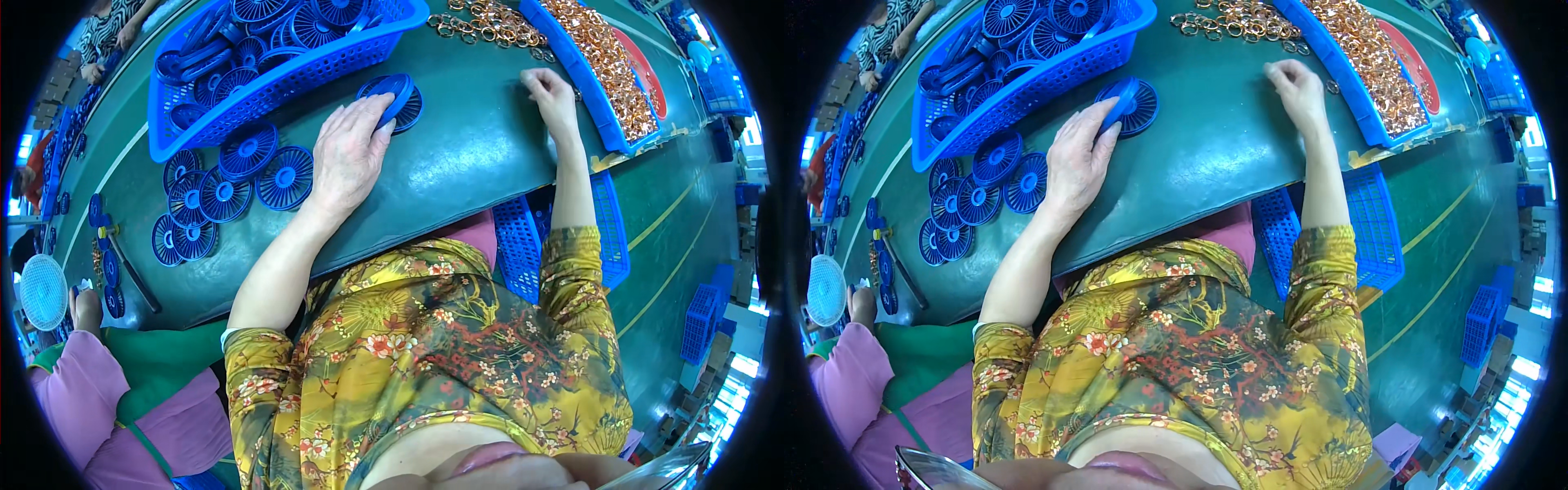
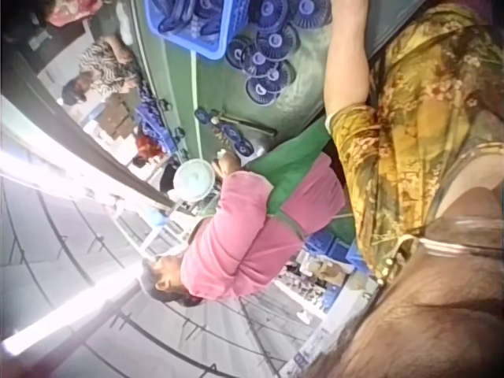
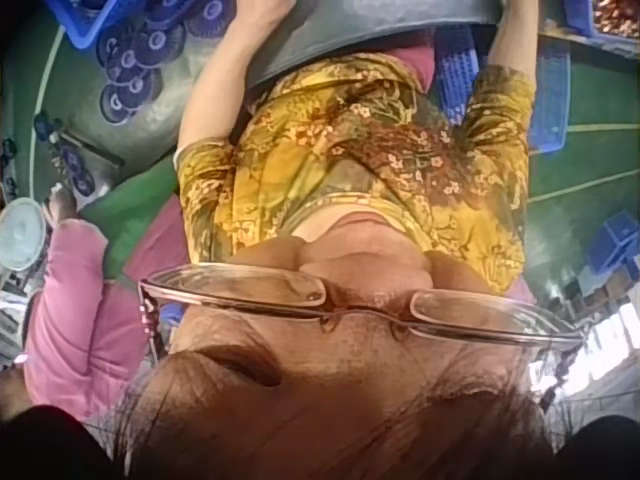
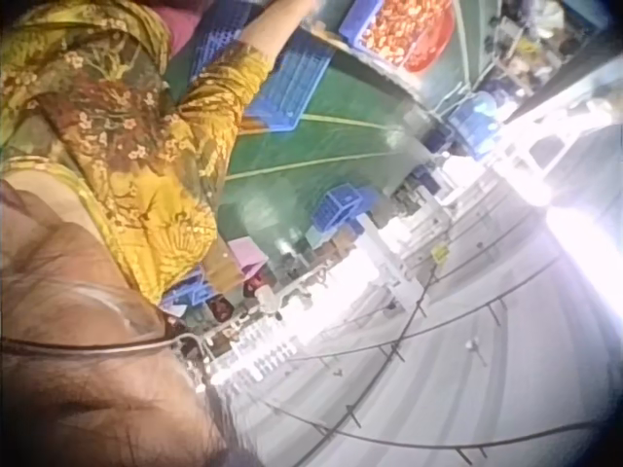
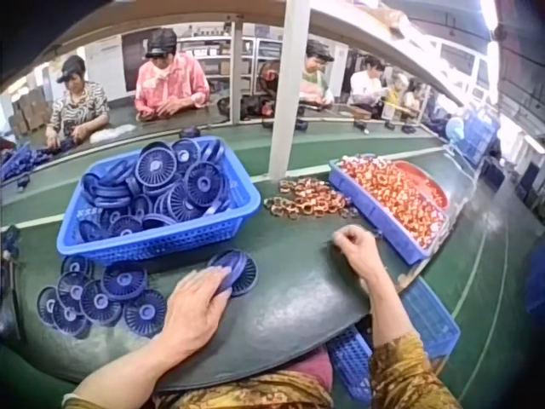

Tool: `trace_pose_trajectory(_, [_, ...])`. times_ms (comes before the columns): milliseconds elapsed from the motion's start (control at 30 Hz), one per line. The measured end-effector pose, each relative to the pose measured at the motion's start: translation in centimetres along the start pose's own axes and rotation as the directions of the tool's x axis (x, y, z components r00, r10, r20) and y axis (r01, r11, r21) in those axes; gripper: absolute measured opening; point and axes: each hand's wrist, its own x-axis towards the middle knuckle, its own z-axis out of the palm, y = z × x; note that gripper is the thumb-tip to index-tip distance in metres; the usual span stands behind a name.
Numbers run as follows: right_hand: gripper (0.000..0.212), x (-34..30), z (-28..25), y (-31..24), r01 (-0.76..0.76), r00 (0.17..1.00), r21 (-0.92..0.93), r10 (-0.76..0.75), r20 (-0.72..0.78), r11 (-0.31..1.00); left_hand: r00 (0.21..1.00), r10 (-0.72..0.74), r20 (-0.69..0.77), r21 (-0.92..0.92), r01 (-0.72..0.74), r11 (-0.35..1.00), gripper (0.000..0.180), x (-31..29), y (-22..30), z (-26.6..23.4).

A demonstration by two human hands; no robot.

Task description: The person assembles fan components by picking up plastic wheel frames from a basket and metal rings from a tray, inserting and pressing a metal ring into the center of each wheel frame by hand, and setting the assembled parts on the table.

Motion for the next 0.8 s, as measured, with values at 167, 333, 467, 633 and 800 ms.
trace_pose_trajectory(167, [0.027, -2.5, 2.1, -3.7, 0.039, 0.996, -0.290, -0.013, 0.092, 0.956, 0.990, -0.073, -0.118, -0.157, 0.054, 0.986, 0.028, -1.0, 1.8, -1.7])
trace_pose_trajectory(333, [0.025, -1.8, 2.4, -1.7, 0.172, 0.946, -0.658, -0.309, -0.096, 0.733, 0.974, -0.214, -0.074, -0.360, 0.174, 0.916, 0.025, -1.6, 3.8, -2.7])
trace_pose_trajectory(467, [0.020, -3.6, 2.2, -4.0, 0.200, 0.962, -0.540, -0.269, -0.051, 0.818, 0.928, -0.366, -0.070, -0.510, 0.282, 0.813, 0.023, -3.0, 4.2, -2.6])
trace_pose_trajectory(633, [0.014, -5.5, 2.7, -5.2, 0.296, 0.953, -0.459, -0.292, 0.082, 0.837, 0.871, -0.490, 0.037, -0.737, 0.355, 0.575, 0.026, -4.4, 4.4, -1.8])
trace_pose_trajectory(800, [0.005, -9.2, 4.0, -9.6, 0.508, 0.860, -0.052, -0.510, -0.030, 0.860, 0.846, -0.500, 0.183, -0.858, 0.386, 0.339, 0.031, -4.2, 4.3, -1.6])
